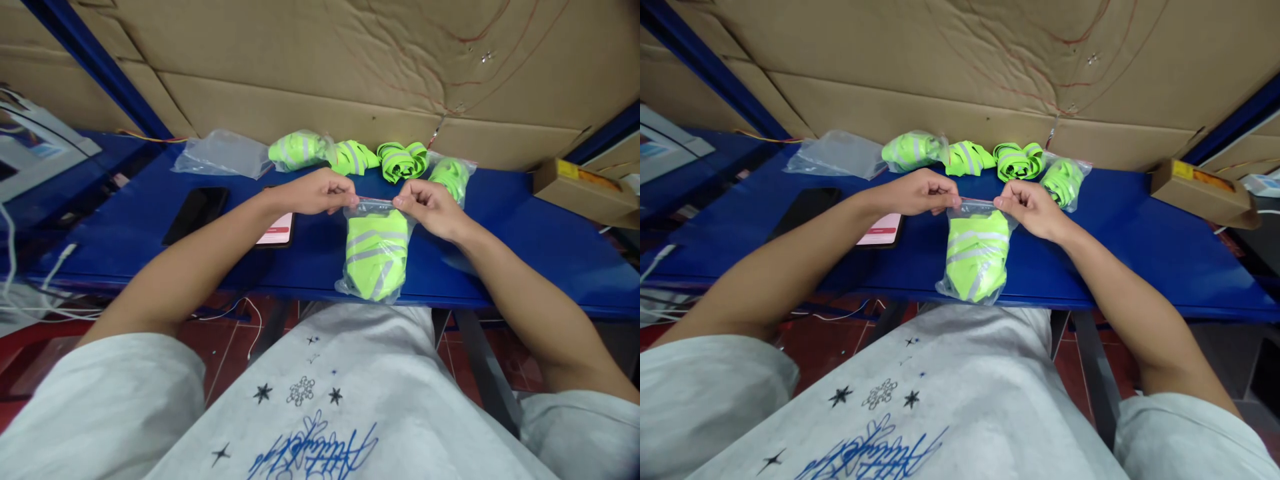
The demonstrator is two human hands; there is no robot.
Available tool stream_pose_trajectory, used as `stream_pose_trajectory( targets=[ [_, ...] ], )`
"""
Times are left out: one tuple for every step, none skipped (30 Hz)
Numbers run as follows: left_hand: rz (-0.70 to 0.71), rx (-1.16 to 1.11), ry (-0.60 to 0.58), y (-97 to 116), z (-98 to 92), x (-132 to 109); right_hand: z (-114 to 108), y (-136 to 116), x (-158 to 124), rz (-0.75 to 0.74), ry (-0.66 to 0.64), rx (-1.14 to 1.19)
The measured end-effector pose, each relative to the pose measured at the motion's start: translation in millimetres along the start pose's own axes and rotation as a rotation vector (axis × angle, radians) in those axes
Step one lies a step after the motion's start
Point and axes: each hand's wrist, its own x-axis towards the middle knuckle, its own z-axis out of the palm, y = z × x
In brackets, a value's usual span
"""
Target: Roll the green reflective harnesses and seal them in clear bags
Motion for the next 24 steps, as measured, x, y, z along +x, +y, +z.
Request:
stream_pose_trajectory(
  targets=[
    [-0.002,-0.012,0.005,1,1.8,1,1,1,0,0.012,0.002,0.015],
    [-0.006,-0.023,0.020,1,3.8,1,1,2,0,0.035,0.002,0.031],
    [-0.017,-0.037,0.049,1,5.6,2,1,5,0,0.061,0.010,0.047],
    [-0.032,-0.057,0.108,-1,6.9,3,1,9,1,0.084,0.029,0.057],
    [-0.055,-0.085,0.199,-3,7.3,4,0,14,2,0.101,0.060,0.057],
    [-0.090,-0.117,0.314,-7,6.6,6,-1,18,4,0.105,0.101,0.039],
    [-0.135,-0.151,0.443,-11,4.7,7,-3,23,5,0.092,0.152,-0.003],
    [-0.183,-0.179,0.581,-16,1.8,8,-5,27,6,0.063,0.205,-0.074],
    [-0.222,-0.189,0.705,-22,-1.7,8,-8,31,7,0.023,0.254,-0.174],
    [-0.242,-0.171,0.808,-28,-5.3,9,-11,33,7,-0.021,0.296,-0.293],
    [-0.239,-0.124,0.880,-34,-8.3,9,-15,35,7,-0.062,0.332,-0.415],
    [-0.215,-0.054,0.925,-38,-10.2,10,-18,35,7,-0.092,0.360,-0.523],
    [-0.180,0.027,0.938,-41,-10.5,9,-21,35,7,-0.103,0.375,-0.611],
    [-0.149,0.107,0.916,-43,-8.9,9,-24,35,6,-0.097,0.380,-0.678],
    [-0.129,0.177,0.866,-42,-5.5,8,-26,34,6,-0.079,0.377,-0.725],
    [-0.114,0.241,0.797,-39,-0.4,7,-27,34,6,-0.055,0.367,-0.762],
    [-0.099,0.305,0.716,-35,5.7,6,-28,33,5,-0.029,0.353,-0.793],
    [-0.084,0.375,0.634,-29,12.3,5,-28,33,5,-0.003,0.342,-0.823],
    [-0.077,0.447,0.559,-24,18.7,3,-28,33,4,0.021,0.339,-0.854],
    [-0.080,0.512,0.493,-18,24.4,2,-27,34,4,0.046,0.348,-0.888],
    [-0.095,0.557,0.434,-14,28.8,0,-28,35,3,0.071,0.364,-0.924],
    [-0.118,0.576,0.377,-10,31.6,-2,-29,36,2,0.098,0.384,-0.957],
    [-0.135,0.571,0.329,-8,32.6,-3,-31,38,2,0.126,0.404,-0.981],
    [-0.129,0.551,0.289,-7,32.0,-3,-34,40,2,0.156,0.419,-0.994]
  ],
)
